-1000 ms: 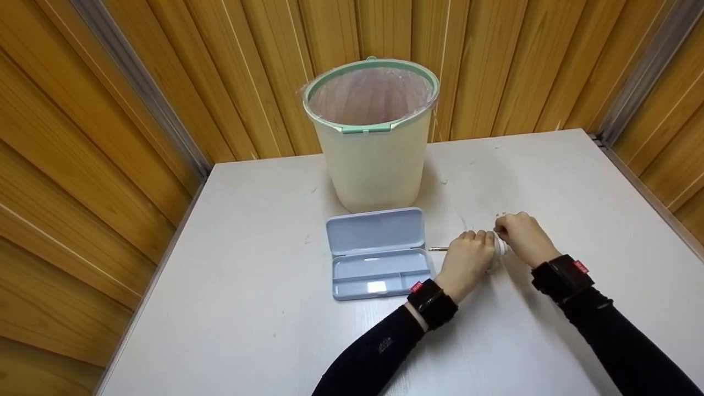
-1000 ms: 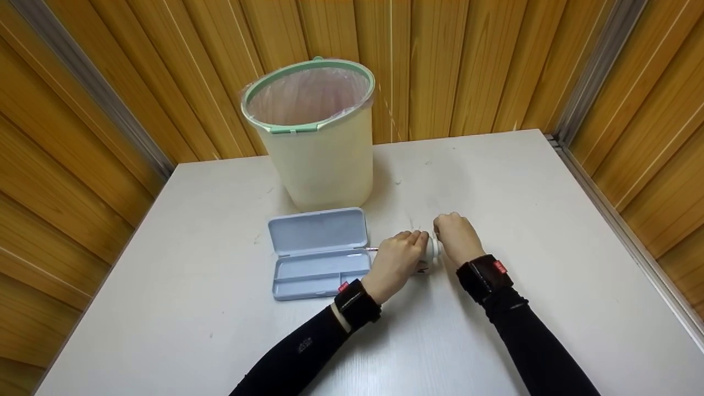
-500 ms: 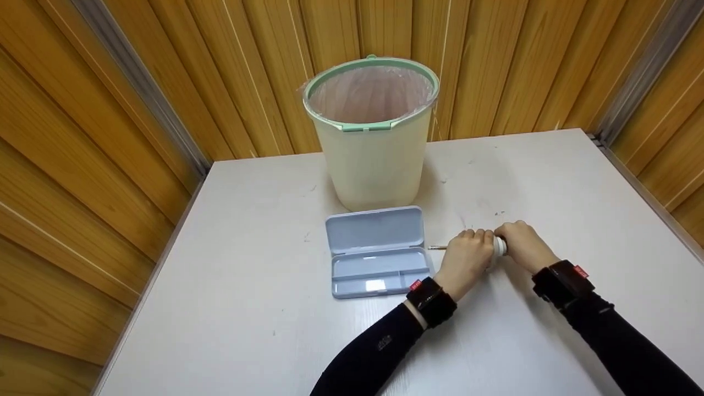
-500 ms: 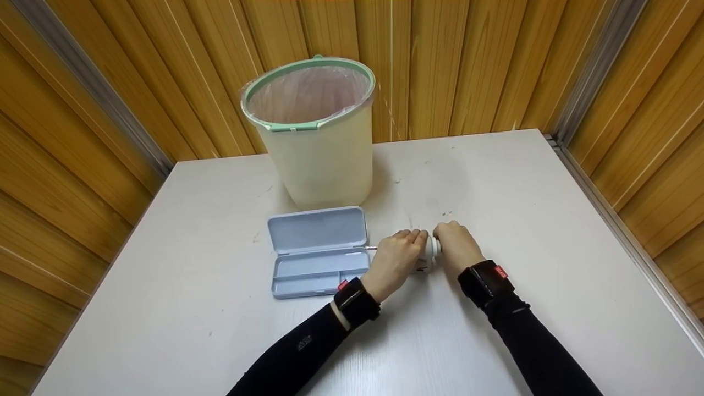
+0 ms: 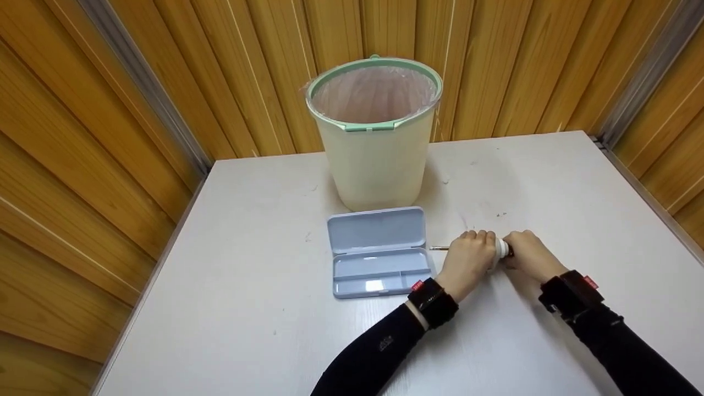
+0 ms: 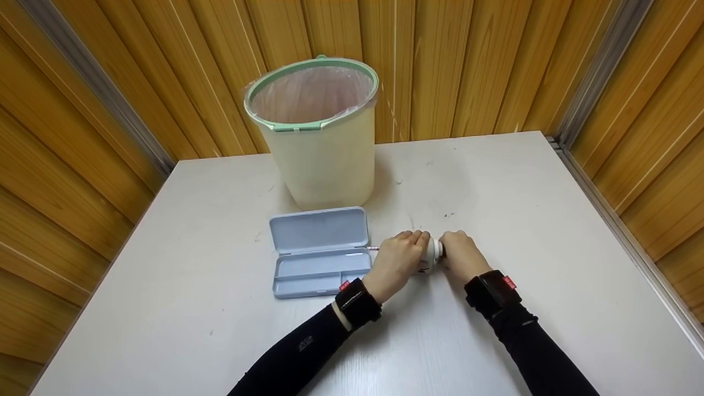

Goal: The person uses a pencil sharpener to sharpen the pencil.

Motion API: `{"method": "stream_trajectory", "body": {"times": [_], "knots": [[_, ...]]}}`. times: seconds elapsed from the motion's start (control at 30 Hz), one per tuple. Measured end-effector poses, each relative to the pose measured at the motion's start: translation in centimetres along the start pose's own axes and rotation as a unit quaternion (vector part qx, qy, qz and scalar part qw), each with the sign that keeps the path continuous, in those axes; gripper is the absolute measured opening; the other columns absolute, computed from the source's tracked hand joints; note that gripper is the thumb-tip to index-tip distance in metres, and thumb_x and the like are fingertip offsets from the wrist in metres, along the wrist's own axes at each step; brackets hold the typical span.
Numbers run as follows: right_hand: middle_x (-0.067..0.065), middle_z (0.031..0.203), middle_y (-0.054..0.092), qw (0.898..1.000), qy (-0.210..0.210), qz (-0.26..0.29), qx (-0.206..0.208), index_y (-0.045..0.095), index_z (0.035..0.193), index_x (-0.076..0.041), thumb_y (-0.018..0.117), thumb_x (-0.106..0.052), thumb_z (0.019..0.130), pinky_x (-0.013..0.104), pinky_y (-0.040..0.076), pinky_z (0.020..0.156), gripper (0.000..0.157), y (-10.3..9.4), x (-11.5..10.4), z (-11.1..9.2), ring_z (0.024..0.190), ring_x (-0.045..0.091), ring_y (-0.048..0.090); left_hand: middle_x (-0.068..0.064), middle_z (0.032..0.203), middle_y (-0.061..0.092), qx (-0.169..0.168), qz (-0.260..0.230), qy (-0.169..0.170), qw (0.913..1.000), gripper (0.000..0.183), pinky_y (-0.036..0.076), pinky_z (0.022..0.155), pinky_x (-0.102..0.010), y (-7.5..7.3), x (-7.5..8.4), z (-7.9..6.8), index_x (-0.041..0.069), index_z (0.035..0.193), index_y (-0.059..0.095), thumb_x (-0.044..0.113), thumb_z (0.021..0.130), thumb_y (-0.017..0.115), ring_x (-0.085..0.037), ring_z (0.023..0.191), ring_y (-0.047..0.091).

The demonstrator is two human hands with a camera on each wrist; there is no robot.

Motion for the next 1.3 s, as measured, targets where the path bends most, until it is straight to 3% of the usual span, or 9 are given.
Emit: {"method": "stream_trajectory", "body": {"times": [0.2,0.4,0.63,0.87,1.03,1.3], "knots": [[0.006,0.063,0.068,0.999,0.006,0.032,-0.027,0.067,0.067,-0.003,0.082,-0.003,0.070,0.023,0.045,0.053,0.015,0.0,-0.2,-0.9,0.056,0.009,0.054,0.012,0.091,0.072,0.001,0.006,-0.003,1.0000,0.020,0.053,0.067,-0.014,0.1,-0.1,0.0,0.019,0.107,0.072,0.020,0.089,0.064,-0.002,0.075,0.064],[0.005,0.063,0.070,0.997,0.000,0.058,-0.059,0.070,0.067,-0.003,0.079,0.001,0.072,0.020,0.049,0.052,0.011,-0.3,-1.1,-1.9,0.055,0.006,0.058,0.013,0.086,0.070,0.015,0.010,-0.006,0.9998,0.016,0.052,0.067,-0.014,0.1,-0.1,0.1,0.020,0.101,0.072,0.018,0.088,0.064,-0.002,0.073,0.063],[0.005,0.063,0.068,0.996,-0.004,0.051,-0.078,0.069,0.068,-0.002,0.077,0.005,0.074,0.019,0.049,0.051,0.012,-1.5,-2.7,-3.0,0.052,0.007,0.059,0.014,0.086,0.070,0.018,0.015,-0.009,0.9997,0.015,0.052,0.065,-0.015,-0.1,-0.1,0.1,0.021,0.101,0.071,0.021,0.087,0.064,-0.002,0.072,0.063],[0.001,0.063,0.066,1.000,-0.013,-0.006,-0.016,0.067,0.067,-0.004,0.078,0.005,0.072,0.020,0.043,0.052,0.015,-4.2,-4.6,-3.4,0.057,0.005,0.054,0.013,0.087,0.070,0.006,0.011,-0.005,0.9999,0.017,0.052,0.065,-0.014,0.0,-0.2,0.1,0.020,0.102,0.071,0.019,0.087,0.063,-0.002,0.073,0.063],[0.004,0.063,0.065,0.999,-0.010,-0.044,0.029,0.066,0.068,-0.003,0.077,0.005,0.073,0.025,0.041,0.052,0.014,-5.5,-5.6,-3.1,0.056,0.011,0.053,0.012,0.090,0.071,-0.004,0.005,-0.003,1.0000,0.020,0.052,0.066,-0.014,0.0,-0.2,0.0,0.019,0.106,0.071,0.018,0.088,0.062,-0.002,0.074,0.064],[0.015,0.073,0.071,0.992,-0.016,-0.077,0.095,0.067,0.071,0.000,0.075,0.004,0.076,0.036,0.047,0.055,0.009,-6.8,-5.8,-2.3,0.063,0.027,0.064,0.014,0.089,0.071,0.013,0.011,-0.001,0.9999,0.019,0.053,0.068,-0.015,-0.3,0.0,-0.1,0.020,0.104,0.071,0.017,0.088,0.062,-0.002,0.074,0.064]]}}
Point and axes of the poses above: each hand's wrist, its own z-axis towards the middle knuckle, its own y-axis out of the palm, x = y × z, the point moved 8 cm from there along z, towards the middle knuckle
